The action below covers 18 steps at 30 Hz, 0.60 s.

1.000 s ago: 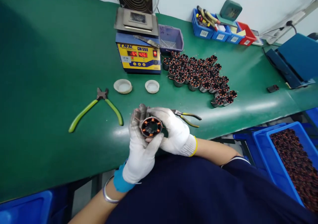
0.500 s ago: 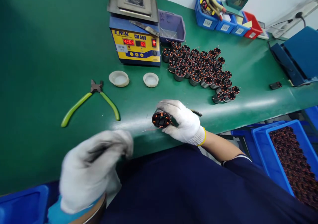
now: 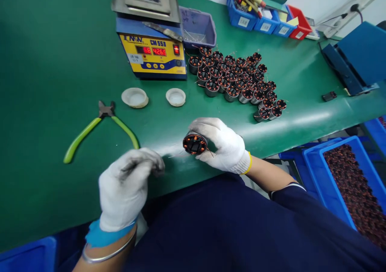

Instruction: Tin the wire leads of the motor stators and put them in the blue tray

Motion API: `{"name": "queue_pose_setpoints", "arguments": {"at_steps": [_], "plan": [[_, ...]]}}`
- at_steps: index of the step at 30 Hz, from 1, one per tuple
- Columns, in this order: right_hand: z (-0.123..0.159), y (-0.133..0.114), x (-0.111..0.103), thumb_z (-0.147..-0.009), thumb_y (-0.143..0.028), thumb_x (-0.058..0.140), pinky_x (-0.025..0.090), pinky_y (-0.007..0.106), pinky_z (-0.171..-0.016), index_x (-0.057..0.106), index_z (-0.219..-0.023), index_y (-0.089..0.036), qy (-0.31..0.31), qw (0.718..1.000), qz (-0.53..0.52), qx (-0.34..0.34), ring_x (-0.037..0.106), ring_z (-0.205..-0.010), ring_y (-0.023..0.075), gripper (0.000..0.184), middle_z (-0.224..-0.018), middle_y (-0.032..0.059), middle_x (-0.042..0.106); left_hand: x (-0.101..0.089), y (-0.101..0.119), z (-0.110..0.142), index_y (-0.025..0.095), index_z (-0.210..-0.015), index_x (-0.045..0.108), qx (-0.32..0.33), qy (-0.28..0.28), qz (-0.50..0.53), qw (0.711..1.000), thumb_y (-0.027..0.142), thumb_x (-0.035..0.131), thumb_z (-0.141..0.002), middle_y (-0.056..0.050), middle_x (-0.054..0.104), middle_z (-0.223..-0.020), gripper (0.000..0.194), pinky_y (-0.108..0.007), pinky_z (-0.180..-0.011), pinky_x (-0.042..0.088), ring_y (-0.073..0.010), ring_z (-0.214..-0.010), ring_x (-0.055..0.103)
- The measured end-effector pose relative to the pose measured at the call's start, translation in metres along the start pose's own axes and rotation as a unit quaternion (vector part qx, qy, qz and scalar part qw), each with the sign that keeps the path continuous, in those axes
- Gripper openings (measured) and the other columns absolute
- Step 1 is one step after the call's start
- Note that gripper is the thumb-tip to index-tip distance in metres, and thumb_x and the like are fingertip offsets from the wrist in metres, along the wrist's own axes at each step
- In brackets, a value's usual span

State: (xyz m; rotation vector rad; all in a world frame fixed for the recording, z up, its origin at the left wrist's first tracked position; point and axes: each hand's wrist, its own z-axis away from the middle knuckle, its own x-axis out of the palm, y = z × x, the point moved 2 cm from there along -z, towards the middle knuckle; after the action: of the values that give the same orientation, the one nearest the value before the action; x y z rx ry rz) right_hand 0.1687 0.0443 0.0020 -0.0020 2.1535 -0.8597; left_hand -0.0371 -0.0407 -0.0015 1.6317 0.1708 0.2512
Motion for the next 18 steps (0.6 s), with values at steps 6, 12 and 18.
{"name": "queue_pose_setpoints", "arguments": {"at_steps": [6,12,18], "plan": [[-0.005,-0.006,0.005,-0.095,-0.042,0.061,0.055,0.039,-0.107,0.049,-0.137,-0.017,0.026,0.999,-0.005,-0.047,0.060,-0.123,0.0254,0.049,-0.131,0.0141,0.060,0.024,0.001,-0.002,0.019,-0.067,0.063,-0.073,-0.049,-0.040,0.995,0.042,0.075,-0.083,0.001,0.055,-0.056,0.031,-0.024,-0.041,0.038,-0.0119,-0.047,0.049],[-0.004,-0.007,-0.001,-0.098,-0.045,0.057,0.056,0.037,-0.105,0.051,-0.132,-0.016,0.072,0.996,-0.010,-0.043,0.061,-0.119,0.0230,0.045,-0.124,0.0134,0.062,0.022,0.023,0.006,0.022,-0.065,0.057,-0.012,0.157,0.162,0.974,0.056,0.082,-0.074,0.002,0.048,-0.055,0.043,-0.025,-0.035,0.032,-0.0122,-0.045,0.043],[-0.002,-0.005,0.004,-0.091,-0.042,0.066,0.056,0.038,-0.104,0.051,-0.133,-0.016,0.057,0.998,-0.018,-0.032,0.061,-0.119,0.0236,0.051,-0.127,0.0132,0.062,0.018,0.010,-0.006,0.019,-0.075,0.067,0.031,0.116,-0.113,0.986,0.041,0.075,-0.082,0.000,0.065,-0.071,0.024,-0.027,-0.059,0.050,-0.0133,-0.063,0.060]]}}
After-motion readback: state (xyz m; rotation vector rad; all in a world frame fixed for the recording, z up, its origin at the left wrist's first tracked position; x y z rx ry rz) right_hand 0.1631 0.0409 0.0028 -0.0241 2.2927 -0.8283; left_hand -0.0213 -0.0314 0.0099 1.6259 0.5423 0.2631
